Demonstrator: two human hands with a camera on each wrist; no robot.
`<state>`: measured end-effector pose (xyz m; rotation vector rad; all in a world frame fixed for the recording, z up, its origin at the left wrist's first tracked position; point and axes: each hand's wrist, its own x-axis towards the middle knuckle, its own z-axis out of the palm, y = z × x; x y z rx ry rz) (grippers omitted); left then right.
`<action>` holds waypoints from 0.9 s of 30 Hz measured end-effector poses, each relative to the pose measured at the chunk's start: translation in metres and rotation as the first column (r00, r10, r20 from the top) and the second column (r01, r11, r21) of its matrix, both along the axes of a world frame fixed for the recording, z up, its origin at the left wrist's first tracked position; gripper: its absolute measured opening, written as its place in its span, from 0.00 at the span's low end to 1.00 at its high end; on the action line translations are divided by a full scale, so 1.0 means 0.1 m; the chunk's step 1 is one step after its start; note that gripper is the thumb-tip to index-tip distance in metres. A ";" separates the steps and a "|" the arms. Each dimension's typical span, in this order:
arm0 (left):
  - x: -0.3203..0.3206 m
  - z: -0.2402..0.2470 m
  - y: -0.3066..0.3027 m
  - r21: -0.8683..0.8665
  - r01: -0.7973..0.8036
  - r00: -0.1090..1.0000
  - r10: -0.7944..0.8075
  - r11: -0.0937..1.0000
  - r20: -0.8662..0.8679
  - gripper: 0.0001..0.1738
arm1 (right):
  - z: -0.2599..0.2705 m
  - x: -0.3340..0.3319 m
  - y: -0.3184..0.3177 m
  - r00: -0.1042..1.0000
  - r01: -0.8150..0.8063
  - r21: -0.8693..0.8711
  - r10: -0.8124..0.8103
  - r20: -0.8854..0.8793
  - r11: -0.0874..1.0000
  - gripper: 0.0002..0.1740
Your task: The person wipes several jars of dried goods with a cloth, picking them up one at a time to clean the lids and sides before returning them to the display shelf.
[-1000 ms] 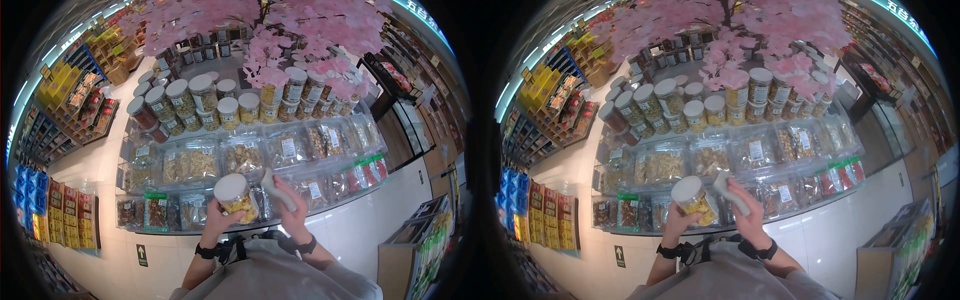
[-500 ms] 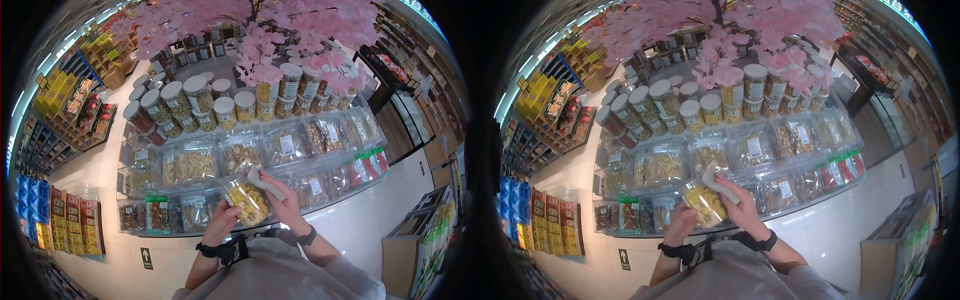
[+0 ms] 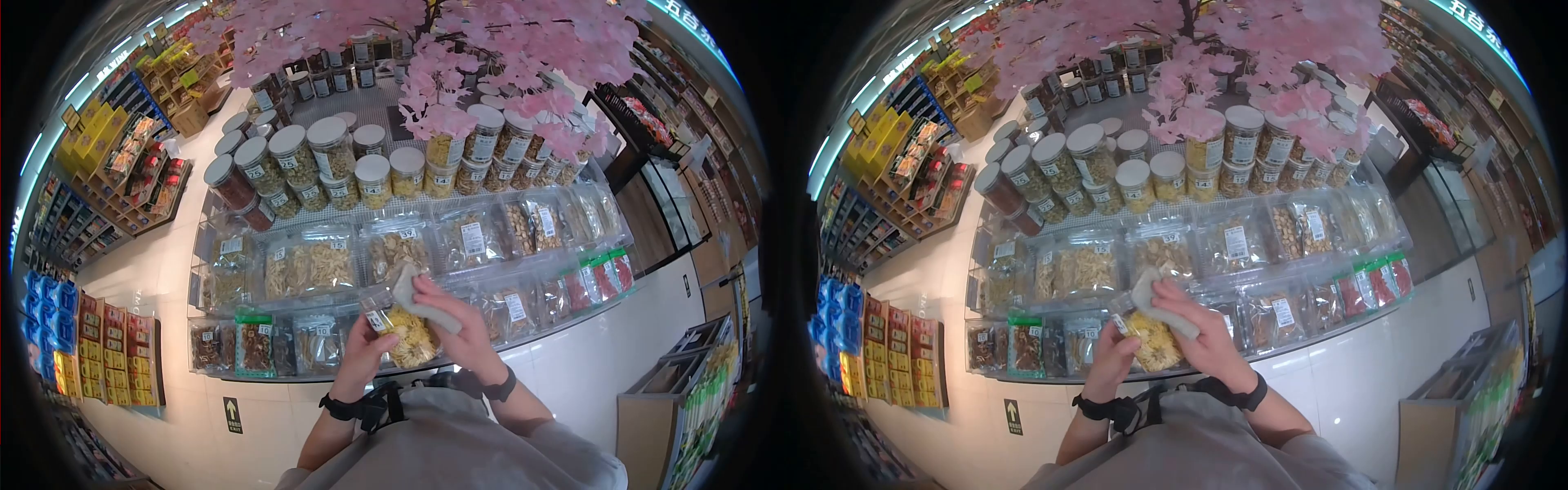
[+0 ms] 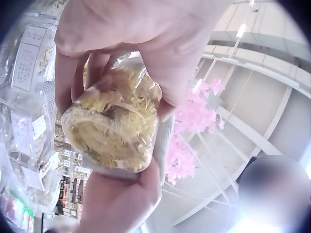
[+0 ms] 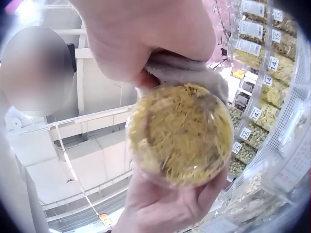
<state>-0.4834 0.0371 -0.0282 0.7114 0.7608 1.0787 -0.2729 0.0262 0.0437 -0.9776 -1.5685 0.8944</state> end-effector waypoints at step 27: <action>-0.11 -0.03 0.03 0.037 0.135 0.990 -0.136 0.990 0.043 0.33 | 0.04 0.07 -0.10 0.996 -0.027 0.075 0.020 0.089 0.997 0.26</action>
